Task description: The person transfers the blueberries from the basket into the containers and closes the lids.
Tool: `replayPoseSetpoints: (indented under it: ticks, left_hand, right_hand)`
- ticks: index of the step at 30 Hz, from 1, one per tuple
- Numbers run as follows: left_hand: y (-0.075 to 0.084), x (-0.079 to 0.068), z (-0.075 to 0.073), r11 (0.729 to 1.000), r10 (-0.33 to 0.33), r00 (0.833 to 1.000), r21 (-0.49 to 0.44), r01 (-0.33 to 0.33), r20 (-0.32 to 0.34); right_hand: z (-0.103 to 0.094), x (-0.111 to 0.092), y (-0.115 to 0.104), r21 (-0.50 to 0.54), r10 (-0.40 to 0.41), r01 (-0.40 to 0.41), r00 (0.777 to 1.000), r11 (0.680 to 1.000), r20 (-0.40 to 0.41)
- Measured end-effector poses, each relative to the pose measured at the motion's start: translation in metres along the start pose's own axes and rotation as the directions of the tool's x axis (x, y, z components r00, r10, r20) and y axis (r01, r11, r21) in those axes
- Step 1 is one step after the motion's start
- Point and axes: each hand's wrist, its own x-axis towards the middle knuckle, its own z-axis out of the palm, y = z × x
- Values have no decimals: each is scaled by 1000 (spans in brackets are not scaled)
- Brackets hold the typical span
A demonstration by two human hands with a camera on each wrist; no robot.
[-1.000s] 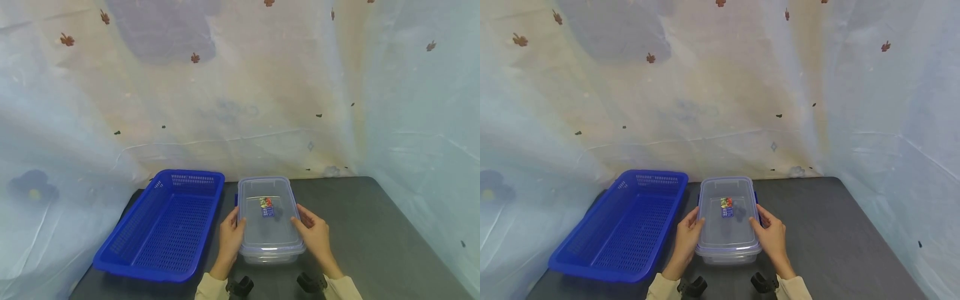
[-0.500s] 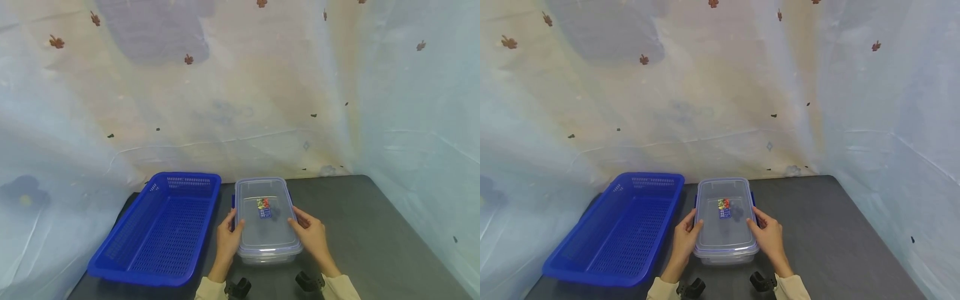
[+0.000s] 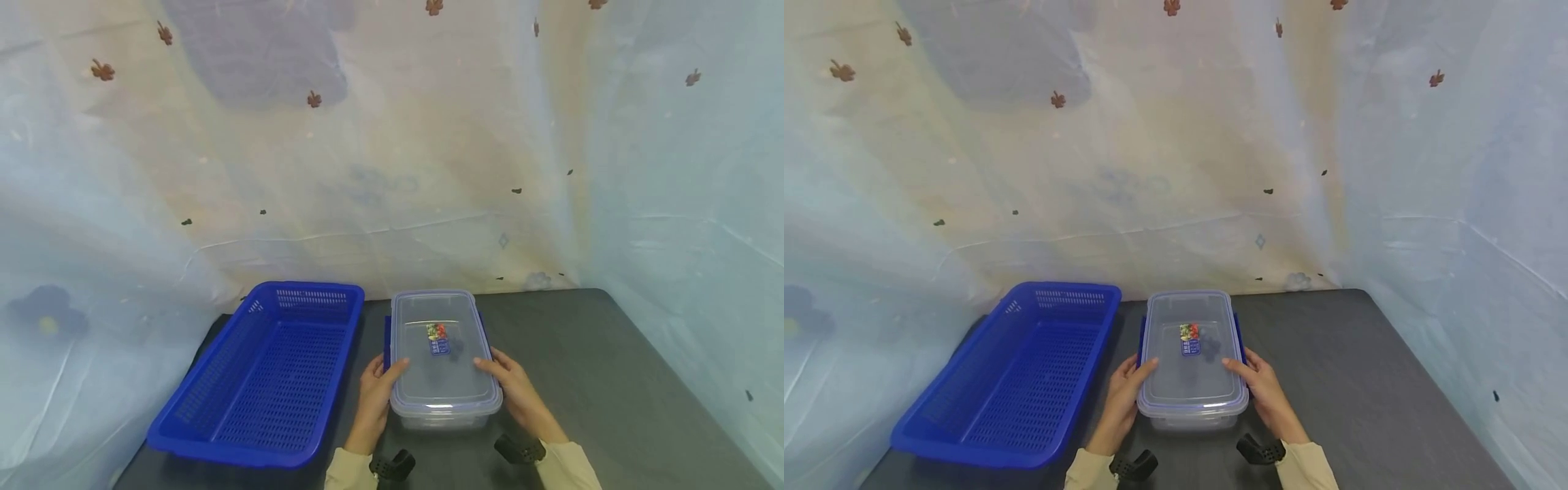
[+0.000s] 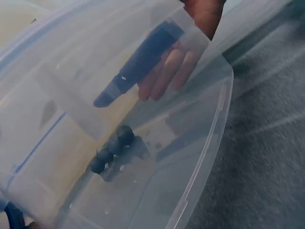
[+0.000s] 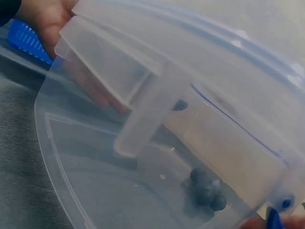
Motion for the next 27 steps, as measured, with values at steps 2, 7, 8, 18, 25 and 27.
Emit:
replayPoseSetpoints:
  ticks: [2,7,8,18,25,27]
  left_hand:
    - [1,3,3,998,54,998,23,-53,-44]
    - [7,8,8,989,113,987,103,-101,-115]
    - [9,9,8,989,109,988,112,-96,-114]
    - [16,12,7,972,117,990,214,-96,-84]
    - [30,5,9,956,129,989,274,-104,-74]
    - [30,6,9,956,126,989,275,-100,-78]
  right_hand:
    - [0,1,-2,26,-27,28,998,999,-49]
    - [1,4,-10,-53,-164,158,980,986,-116]
    - [1,4,-12,-86,-189,180,975,980,-116]
    - [2,3,-19,-254,-252,226,965,941,-76]
    - [4,2,-22,-327,-258,225,964,918,-61]
    - [5,2,-23,-334,-252,220,966,917,-54]
